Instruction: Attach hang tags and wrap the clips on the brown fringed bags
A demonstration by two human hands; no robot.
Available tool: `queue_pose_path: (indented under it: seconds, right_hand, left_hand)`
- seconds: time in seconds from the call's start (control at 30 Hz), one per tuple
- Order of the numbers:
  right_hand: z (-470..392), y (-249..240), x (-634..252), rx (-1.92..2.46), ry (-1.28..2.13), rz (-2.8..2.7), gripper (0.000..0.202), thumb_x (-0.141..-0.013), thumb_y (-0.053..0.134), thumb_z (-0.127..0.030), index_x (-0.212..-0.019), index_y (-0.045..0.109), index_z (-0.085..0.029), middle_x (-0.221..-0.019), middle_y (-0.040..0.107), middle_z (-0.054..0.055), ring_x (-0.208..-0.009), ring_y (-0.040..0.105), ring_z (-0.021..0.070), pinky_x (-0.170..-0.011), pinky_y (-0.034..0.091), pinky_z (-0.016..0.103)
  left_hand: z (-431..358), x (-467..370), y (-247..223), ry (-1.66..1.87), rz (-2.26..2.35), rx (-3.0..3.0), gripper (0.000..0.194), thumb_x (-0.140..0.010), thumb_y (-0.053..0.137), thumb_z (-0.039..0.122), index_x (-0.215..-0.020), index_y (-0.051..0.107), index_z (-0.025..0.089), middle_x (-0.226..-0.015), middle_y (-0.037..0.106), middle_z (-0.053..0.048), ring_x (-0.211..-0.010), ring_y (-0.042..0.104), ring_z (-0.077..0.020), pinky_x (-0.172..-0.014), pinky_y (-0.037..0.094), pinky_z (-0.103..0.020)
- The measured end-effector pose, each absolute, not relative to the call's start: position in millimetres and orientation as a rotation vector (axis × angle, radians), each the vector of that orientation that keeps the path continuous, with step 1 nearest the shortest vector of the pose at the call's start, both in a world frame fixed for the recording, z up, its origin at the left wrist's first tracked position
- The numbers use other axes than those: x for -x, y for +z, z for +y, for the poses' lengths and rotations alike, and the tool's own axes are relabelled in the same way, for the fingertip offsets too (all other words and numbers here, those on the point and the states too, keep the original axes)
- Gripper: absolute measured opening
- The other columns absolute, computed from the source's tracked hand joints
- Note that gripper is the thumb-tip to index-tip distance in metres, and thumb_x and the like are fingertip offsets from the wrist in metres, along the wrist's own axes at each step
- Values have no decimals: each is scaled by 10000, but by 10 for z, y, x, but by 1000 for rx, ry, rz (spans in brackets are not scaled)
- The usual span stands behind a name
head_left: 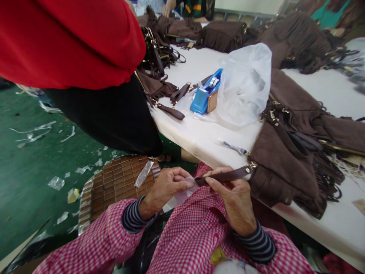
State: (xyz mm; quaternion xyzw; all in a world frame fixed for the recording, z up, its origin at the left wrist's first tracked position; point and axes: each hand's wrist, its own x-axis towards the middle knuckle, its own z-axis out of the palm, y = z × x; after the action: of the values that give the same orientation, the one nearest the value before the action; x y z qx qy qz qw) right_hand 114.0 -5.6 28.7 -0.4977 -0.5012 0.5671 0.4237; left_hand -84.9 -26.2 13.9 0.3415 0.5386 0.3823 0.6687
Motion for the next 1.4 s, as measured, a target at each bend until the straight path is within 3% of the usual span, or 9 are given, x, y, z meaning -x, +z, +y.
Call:
queue_pose_path:
  seconds: [0.2, 0.57, 0.77, 0.9, 0.97, 1.13, 1.4]
  right_hand:
    - [-58, 307, -1155, 1290, 1408, -1288, 144, -827, 749, -315, -856, 691, -186, -824, 684, 30, -641, 573, 139, -577, 468, 255]
    - [-71, 272, -1178, 1304, 1397, -1338, 154, -842, 733, -336, -873, 688, -192, -825, 660, 15, -676, 566, 140, -622, 456, 263]
    - [-63, 197, -1216, 1275, 1642, -1303, 163, -838, 730, -349, -870, 709, -191, -780, 660, 8, -730, 584, 168, -687, 454, 283]
    - [-35, 185, -1238, 1165, 1739, -1311, 111, -827, 723, -292, -796, 712, -186, -973, 708, 45, -890, 620, 202, -846, 465, 320]
    - [-26, 181, -1244, 1163, 1759, -1295, 98, -814, 731, -280, -787, 713, -187, -1054, 706, 50, -889, 621, 197, -838, 466, 319]
    - [-45, 137, -1248, 1178, 1751, -1249, 87, -792, 750, -266, -774, 716, -189, -742, 664, 0, -691, 572, 155, -684, 444, 282]
    - [-72, 139, -1241, 1174, 1702, -1225, 113, -766, 754, -261, -713, 703, -174, -689, 631, 9, -659, 541, 155, -632, 419, 284]
  left_hand:
    - [-241, 811, 149, 867, 1191, -762, 312, -675, 833, 295, -914, 732, 121, -833, 766, -71, -720, 687, -161, -668, 498, -243]
    - [-263, 790, 132, 905, 1187, -840, 301, -726, 793, 229, -1003, 734, 129, -846, 774, -58, -731, 689, -138, -682, 509, -217]
    - [-285, 806, 114, 1008, 1342, -1053, 263, -810, 738, 257, -1053, 719, 159, -938, 778, -65, -870, 726, -191, -785, 556, -272]
    - [-287, 811, 174, 1008, 1389, -1227, 206, -844, 709, 228, -1045, 737, 195, -949, 778, -36, -876, 725, -177, -808, 551, -261]
    - [-277, 771, 188, 1026, 1377, -1250, 197, -835, 722, 229, -1027, 741, 193, -920, 775, -29, -842, 722, -172, -776, 551, -252]
    - [-227, 572, 160, 1091, 1397, -1259, 239, -829, 712, 192, -1068, 725, 201, -936, 760, -22, -848, 705, -169, -775, 535, -251]
    - [-235, 623, 98, 938, 1180, -970, 408, -799, 761, 362, -1146, 656, 175, -965, 740, -51, -848, 679, -182, -714, 508, -251]
